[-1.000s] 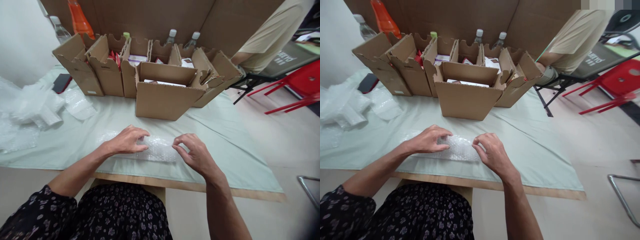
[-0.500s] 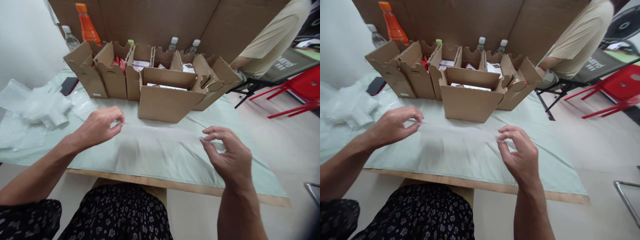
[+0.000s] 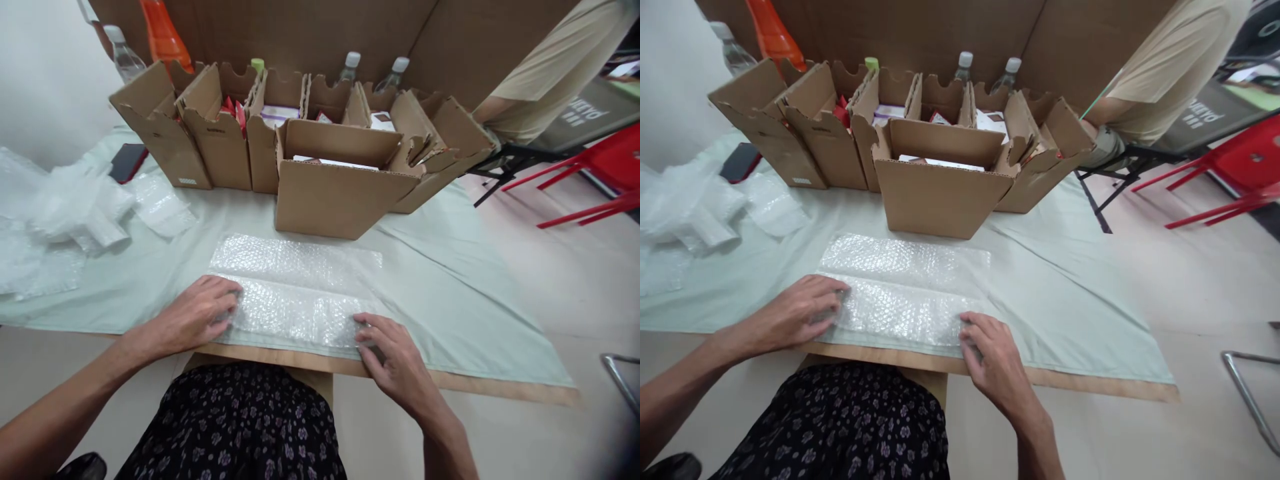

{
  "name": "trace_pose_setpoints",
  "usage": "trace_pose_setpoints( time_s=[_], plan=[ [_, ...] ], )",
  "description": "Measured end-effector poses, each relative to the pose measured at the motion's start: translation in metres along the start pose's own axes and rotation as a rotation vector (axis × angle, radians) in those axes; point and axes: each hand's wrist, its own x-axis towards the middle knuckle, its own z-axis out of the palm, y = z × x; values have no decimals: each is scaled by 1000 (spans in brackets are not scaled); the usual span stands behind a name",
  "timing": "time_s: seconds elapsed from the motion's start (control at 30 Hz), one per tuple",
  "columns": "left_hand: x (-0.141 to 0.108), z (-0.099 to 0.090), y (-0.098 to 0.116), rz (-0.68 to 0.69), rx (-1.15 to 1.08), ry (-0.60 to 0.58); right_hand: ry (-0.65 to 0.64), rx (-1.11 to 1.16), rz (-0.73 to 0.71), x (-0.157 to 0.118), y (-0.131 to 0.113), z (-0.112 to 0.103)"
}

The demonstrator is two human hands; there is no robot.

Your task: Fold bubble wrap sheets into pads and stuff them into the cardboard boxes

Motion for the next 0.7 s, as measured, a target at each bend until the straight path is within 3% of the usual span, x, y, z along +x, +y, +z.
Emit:
trace_pose_setpoints(
  time_s=[0.13,0.27,0.37,0.5,0.6,0.7],
  plan=[
    [-6,-21,-1,-35,-159,-92,-40,130,54,-5,4,-30],
    [14,-27,7,-105,-206,82,115,133,196,15,3,-40],
    [51,-1,22,-50,-126,200,86,66,142,54,-10,-10],
    [95,50,34,11,30,103,-130,-25,62,108,-29,51],
    [102,69,25,-30,127,22,-188,-152,109,123,-32,77],
    [87,67,6,-89,194,3,-176,-250,130,115,-22,79]
  ],
)
